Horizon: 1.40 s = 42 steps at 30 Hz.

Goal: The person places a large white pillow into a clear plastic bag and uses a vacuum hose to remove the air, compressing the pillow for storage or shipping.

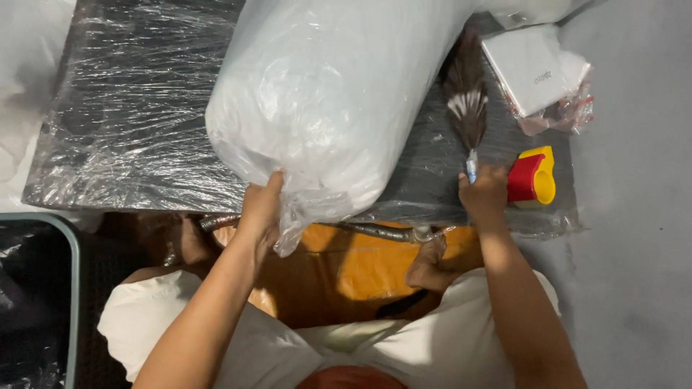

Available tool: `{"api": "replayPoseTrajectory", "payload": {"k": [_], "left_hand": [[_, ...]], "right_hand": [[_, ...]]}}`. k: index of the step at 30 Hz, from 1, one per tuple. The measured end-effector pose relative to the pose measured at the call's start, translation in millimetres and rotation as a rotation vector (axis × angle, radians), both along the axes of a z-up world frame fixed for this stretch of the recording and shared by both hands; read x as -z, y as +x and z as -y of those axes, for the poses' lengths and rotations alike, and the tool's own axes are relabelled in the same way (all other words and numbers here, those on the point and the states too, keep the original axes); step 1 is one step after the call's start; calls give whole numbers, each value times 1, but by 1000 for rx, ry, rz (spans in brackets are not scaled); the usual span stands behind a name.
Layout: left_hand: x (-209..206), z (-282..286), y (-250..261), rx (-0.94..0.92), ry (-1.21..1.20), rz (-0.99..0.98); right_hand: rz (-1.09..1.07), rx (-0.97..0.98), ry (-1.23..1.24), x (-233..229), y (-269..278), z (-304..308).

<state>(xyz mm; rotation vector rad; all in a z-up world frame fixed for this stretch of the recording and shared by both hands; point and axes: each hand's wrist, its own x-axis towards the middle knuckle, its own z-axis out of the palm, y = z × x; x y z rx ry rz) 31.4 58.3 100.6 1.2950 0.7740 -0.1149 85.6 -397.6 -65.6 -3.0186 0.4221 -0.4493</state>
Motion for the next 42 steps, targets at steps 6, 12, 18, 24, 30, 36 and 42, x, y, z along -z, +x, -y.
{"api": "replayPoseTrajectory", "payload": {"k": [6,12,18,24,30,36,42], "left_hand": [[13,-13,-3,35,-30,-6],[21,-17,-6,-4,-137,30],[-1,-15,-11,-18,-143,9],[-41,-5,-21,100,0,-37],[-21,-10,-22,110,57,4],[-38,-4,-15,483,375,-9],[36,-17,-18,634,659,11]], "right_hand": [[51,183,202,68,31,36],[310,-106,849,-99,-34,-98],[-465,-644,520,-181,-112,-125],[-4,-563,488,-138,-86,-90],[-493,-350,522,-173,-103,-126],[-238,-408,480,-153,-98,-148],[-108,-369,599,-125,-53,-129]]}}
